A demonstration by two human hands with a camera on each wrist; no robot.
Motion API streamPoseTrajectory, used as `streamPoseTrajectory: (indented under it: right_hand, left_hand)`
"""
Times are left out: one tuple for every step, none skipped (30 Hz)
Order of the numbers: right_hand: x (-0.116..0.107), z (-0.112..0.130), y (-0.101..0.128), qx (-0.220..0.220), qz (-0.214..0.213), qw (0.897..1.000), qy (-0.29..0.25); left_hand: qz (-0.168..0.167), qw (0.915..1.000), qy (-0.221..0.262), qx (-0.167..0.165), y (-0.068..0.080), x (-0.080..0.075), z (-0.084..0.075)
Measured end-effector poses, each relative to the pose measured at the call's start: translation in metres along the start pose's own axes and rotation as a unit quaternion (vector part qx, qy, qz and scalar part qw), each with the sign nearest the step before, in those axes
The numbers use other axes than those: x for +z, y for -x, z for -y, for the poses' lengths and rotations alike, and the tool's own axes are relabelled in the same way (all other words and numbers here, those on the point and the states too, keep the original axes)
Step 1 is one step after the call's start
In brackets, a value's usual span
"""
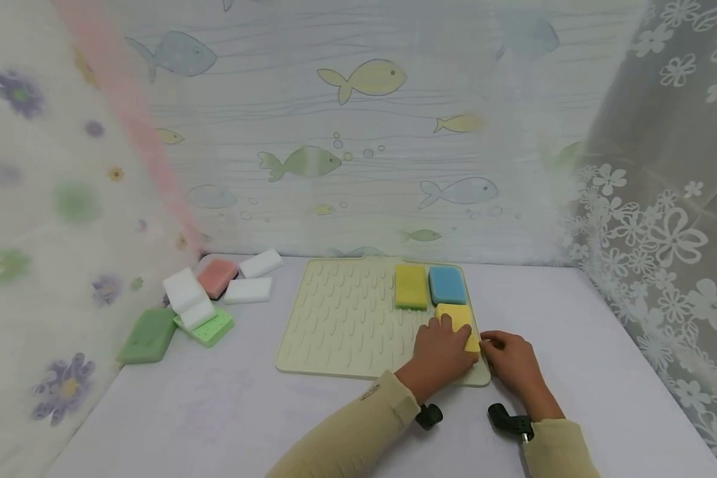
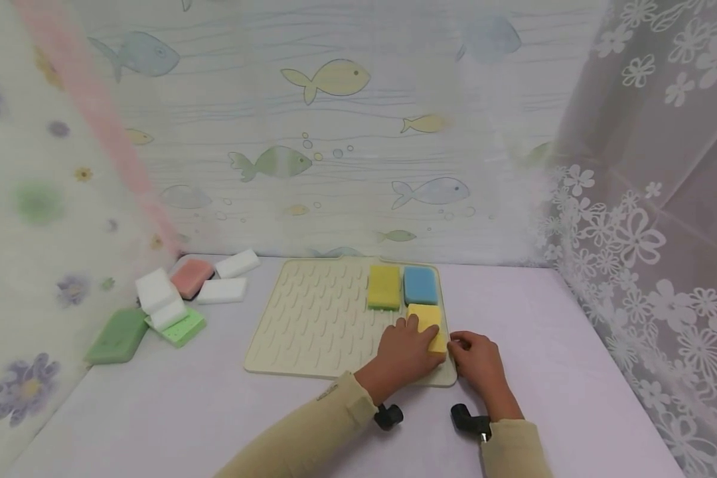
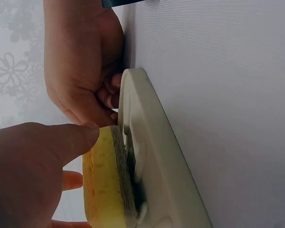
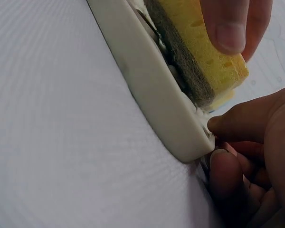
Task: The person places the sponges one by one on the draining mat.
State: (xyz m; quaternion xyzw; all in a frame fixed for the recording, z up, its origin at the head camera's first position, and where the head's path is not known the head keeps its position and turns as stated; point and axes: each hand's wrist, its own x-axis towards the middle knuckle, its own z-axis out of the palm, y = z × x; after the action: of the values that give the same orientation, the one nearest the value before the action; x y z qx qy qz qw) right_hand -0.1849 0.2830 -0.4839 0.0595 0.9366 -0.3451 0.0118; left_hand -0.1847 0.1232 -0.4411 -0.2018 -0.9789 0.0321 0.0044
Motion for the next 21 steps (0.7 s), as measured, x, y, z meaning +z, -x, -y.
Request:
streamPoseTrajectory:
  right_hand:
    - [0.000,-0.001,0.000,-0.002,-0.001,1.000,0.003]
    - [0.000,-0.001,0.000,-0.002,-0.002,1.000,0.004]
    - [0.000,-0.001,0.000,-0.002,-0.001,1.000,0.005]
    - [0.000,-0.001,0.000,-0.002,-0.001,1.000,0.004]
    - [0.000,-0.002,0.001,-0.002,0.000,1.000,0.005]
    - [0.000,-0.002,0.001,-0.001,0.001,1.000,0.005]
    - [0.000,-0.002,0.001,0.000,0.003,1.000,0.005]
    - [0.000,-0.001,0.001,0.001,0.005,1.000,0.004]
    - [0.000,-0.001,0.001,0.003,0.007,1.000,0.003]
    - [-0.001,-0.001,0.001,0.005,0.009,1.000,0.001]
    - [-0.001,0.000,0.001,0.006,0.010,1.000,0.000]
    - [-0.001,0.000,0.001,0.009,0.012,1.000,-0.004]
    - [-0.001,0.000,0.002,0.011,0.013,1.000,-0.008]
    - [-0.001,0.001,0.002,0.011,0.014,1.000,-0.011]
    - [-0.001,0.001,0.002,0.013,0.015,1.000,-0.014]
    - [-0.001,0.001,0.002,0.014,0.016,1.000,-0.017]
    - [-0.001,0.001,0.002,0.015,0.016,1.000,-0.018]
    - [-0.001,0.001,0.002,0.015,0.016,1.000,-0.018]
    - [0.000,0.001,0.002,0.015,0.017,1.000,-0.018]
    - [0.000,0.001,0.002,0.014,0.017,1.000,-0.017]
    - [0.000,0.001,0.002,0.014,0.017,1.000,-0.017]
  left_hand:
    - [-0.004,1.0000,0.001,0.002,0.001,0.001,0.002]
    - [-0.008,1.0000,0.002,0.004,0.002,0.002,0.004]
    - [-0.014,0.9999,0.000,0.007,0.004,0.003,0.006]
    - [-0.020,0.9997,-0.003,0.011,0.005,0.004,0.008]
    - [-0.025,0.9996,-0.005,0.015,0.006,0.005,0.010]
    - [-0.027,0.9995,-0.005,0.018,0.008,0.005,0.012]
    - [-0.030,0.9993,-0.004,0.021,0.010,0.005,0.014]
    - [-0.031,0.9993,-0.001,0.022,0.011,0.006,0.016]
    - [-0.031,0.9992,0.002,0.023,0.012,0.006,0.019]
    - [-0.031,0.9992,0.006,0.024,0.013,0.006,0.021]
    - [-0.029,0.9992,0.013,0.022,0.014,0.006,0.023]
    - [-0.028,0.9992,0.018,0.021,0.015,0.006,0.025]
    - [-0.029,0.9991,0.021,0.021,0.016,0.007,0.028]
    - [-0.027,0.9991,0.026,0.020,0.016,0.006,0.030]
    - [-0.028,0.9990,0.029,0.020,0.017,0.007,0.033]
    - [-0.028,0.9989,0.031,0.020,0.018,0.006,0.036]
    - [-0.028,0.9989,0.033,0.020,0.019,0.006,0.039]
    - [-0.028,0.9989,0.033,0.020,0.021,0.006,0.042]
    - [-0.028,0.9989,0.033,0.019,0.022,0.006,0.046]
    - [-0.029,0.9989,0.032,0.017,0.023,0.006,0.049]
    - [-0.031,0.9989,0.031,0.016,0.024,0.006,0.053]
